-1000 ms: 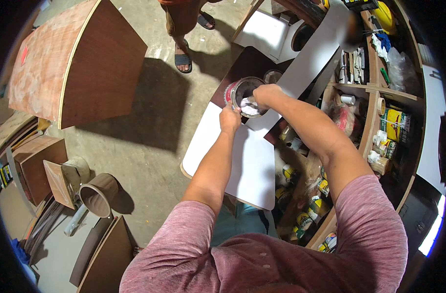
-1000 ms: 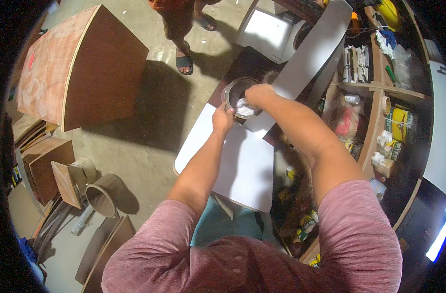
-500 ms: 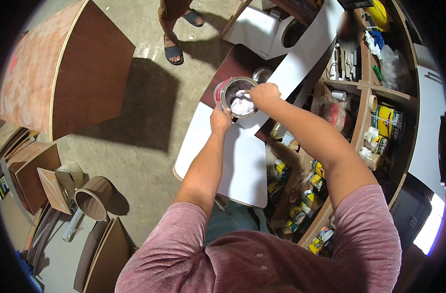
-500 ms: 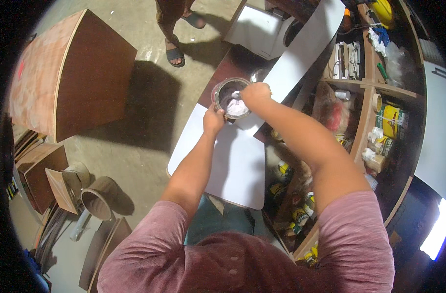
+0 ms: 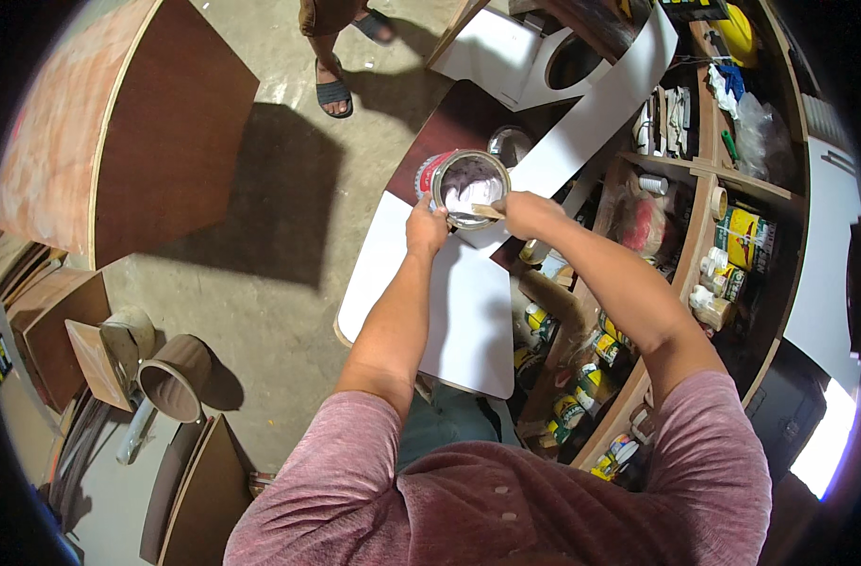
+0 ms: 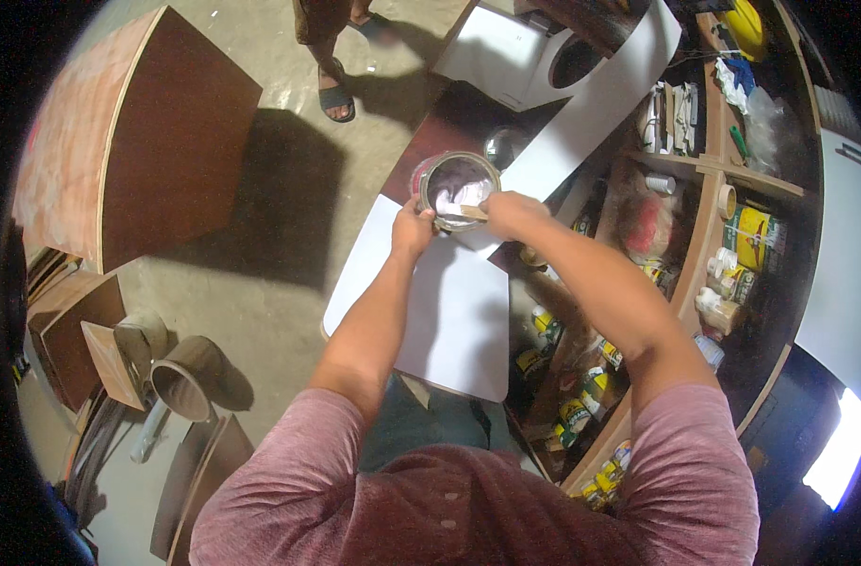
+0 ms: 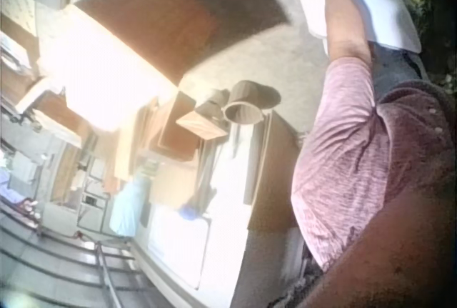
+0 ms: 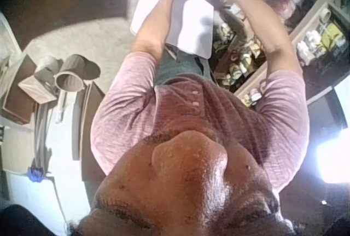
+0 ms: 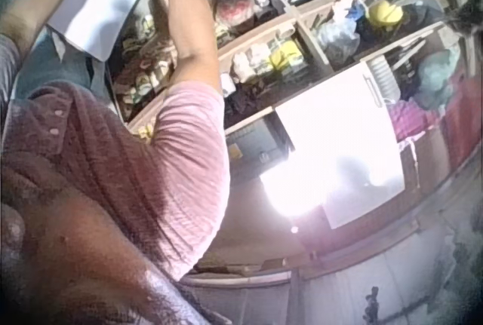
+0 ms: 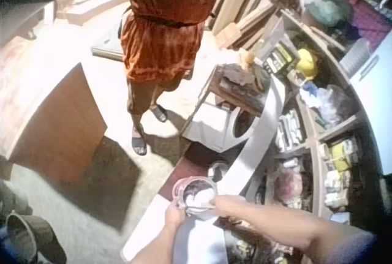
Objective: The person opens a can of white paint and stirs the contents with a stick. They then retrieve a putty knife and a utility knife, using the utility knife to scrape the edge of the putty knife blade.
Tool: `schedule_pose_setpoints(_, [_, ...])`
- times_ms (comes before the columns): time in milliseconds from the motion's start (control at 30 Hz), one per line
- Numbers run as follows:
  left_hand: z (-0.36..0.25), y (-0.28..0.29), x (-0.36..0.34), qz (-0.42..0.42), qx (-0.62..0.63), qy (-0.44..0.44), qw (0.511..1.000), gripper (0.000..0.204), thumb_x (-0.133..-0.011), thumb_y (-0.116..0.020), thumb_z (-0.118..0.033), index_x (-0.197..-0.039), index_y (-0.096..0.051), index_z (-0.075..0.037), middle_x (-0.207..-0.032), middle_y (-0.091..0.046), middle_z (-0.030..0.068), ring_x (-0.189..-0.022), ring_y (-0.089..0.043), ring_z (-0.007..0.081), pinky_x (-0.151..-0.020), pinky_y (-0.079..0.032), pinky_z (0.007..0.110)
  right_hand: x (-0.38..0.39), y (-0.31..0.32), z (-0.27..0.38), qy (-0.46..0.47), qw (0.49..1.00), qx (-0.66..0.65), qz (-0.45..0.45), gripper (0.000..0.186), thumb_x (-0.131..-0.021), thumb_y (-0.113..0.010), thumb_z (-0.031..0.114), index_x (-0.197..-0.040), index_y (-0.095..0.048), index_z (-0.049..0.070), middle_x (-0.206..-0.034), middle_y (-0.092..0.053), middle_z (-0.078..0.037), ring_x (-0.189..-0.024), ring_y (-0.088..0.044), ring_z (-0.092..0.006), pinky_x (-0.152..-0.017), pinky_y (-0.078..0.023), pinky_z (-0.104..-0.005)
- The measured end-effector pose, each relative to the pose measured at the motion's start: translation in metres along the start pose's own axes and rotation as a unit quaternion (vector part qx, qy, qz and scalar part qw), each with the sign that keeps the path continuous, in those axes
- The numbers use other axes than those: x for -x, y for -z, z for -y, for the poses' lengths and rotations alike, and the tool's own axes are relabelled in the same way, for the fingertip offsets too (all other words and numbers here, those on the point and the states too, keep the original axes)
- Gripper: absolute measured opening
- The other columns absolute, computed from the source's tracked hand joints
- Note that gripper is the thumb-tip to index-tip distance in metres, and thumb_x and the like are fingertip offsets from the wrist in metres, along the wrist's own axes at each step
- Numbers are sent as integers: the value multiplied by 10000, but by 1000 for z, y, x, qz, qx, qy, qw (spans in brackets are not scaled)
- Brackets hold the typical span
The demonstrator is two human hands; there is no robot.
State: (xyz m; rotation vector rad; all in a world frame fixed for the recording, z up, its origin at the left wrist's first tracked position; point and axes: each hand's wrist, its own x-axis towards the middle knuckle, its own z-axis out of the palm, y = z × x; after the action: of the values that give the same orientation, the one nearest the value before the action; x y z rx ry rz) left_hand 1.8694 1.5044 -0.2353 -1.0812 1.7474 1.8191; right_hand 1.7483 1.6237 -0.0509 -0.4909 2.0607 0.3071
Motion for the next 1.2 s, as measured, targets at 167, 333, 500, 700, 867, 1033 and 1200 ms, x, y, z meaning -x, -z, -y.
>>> schedule_pose_setpoints(167, [-8, 4, 0, 15, -72, 0, 997, 555, -905, -624, -181, -1411, -474, -7, -1220, -636, 255, -1126, -632, 354, -973, -471, 401, -3, 17, -9, 15, 980, 165, -110, 272, -918, -523, 125, -1103, -722, 126, -987, -731, -127, -915, -719, -282, -760, -580, -406])
schedule_pose_setpoints(333, [-8, -2, -2, -7, -102, -24, 994, 534, -921, -595, -155, -1410, -462, 13, -1095, -658, 233, -977, -647, 308, -868, -492, 388, -58, -18, 1, 24, 981, 186, -54, 225, -891, -589, 156, -1048, -741, 100, -1050, -732, -99, -975, -710, -272, -777, -578, -410])
schedule_pose_setpoints(500, [-9, -3, 3, -20, -75, -38, 996, 476, -948, -540, -93, -1398, -458, 37, -864, -706, 176, -649, -684, 214, -640, -540, 346, -51, -24, 10, 29, 993, 109, 32, 247, -845, -629, 138, -1063, -726, 75, -1113, -712, -126, -1031, -689, -278, -833, -557, -403])
schedule_pose_setpoints(700, [-14, 6, 1, 50, -30, 4, 998, 579, -917, -602, -157, -1438, -425, 23, -1014, -696, 253, -813, -709, 313, -766, -537, 387, 7, 39, -5, 4, 996, 86, -10, 248, -937, -541, 190, -1078, -716, 87, -1064, -716, -128, -998, -695, -288, -814, -551, -426])
schedule_pose_setpoints(867, [-5, 0, -8, 31, -44, -6, 999, 571, -914, -607, -188, -1420, -449, 23, -1146, -654, 276, -1074, -647, 370, -923, -492, 410, -42, 6, 1, 36, 981, 190, -28, 261, -942, -535, 205, -1093, -729, 117, -1060, -729, -96, -999, -703, -263, -815, -559, -420])
schedule_pose_setpoints(1033, [-12, -3, -1, -1, -95, 4, 995, 557, -916, -600, -194, -1423, -461, -10, -1206, -630, 271, -1132, -613, 396, -971, -474, 420, -39, -18, 18, 35, 993, 106, 43, 287, -845, -566, 112, -1090, -715, 105, -1016, -724, -138, -948, -707, -280, -796, -555, -440])
schedule_pose_setpoints(1200, [2, -5, -5, 0, -91, -32, 995, 553, -935, -563, -134, -1450, -419, 5, -951, -675, 208, -797, -662, 262, -751, -524, 359, -3, 42, -3, -49, 996, 70, 15, 294, -935, -533, 195, -1183, -690, 178, -1093, -706, -104, -996, -697, -283, -849, -544, -420])
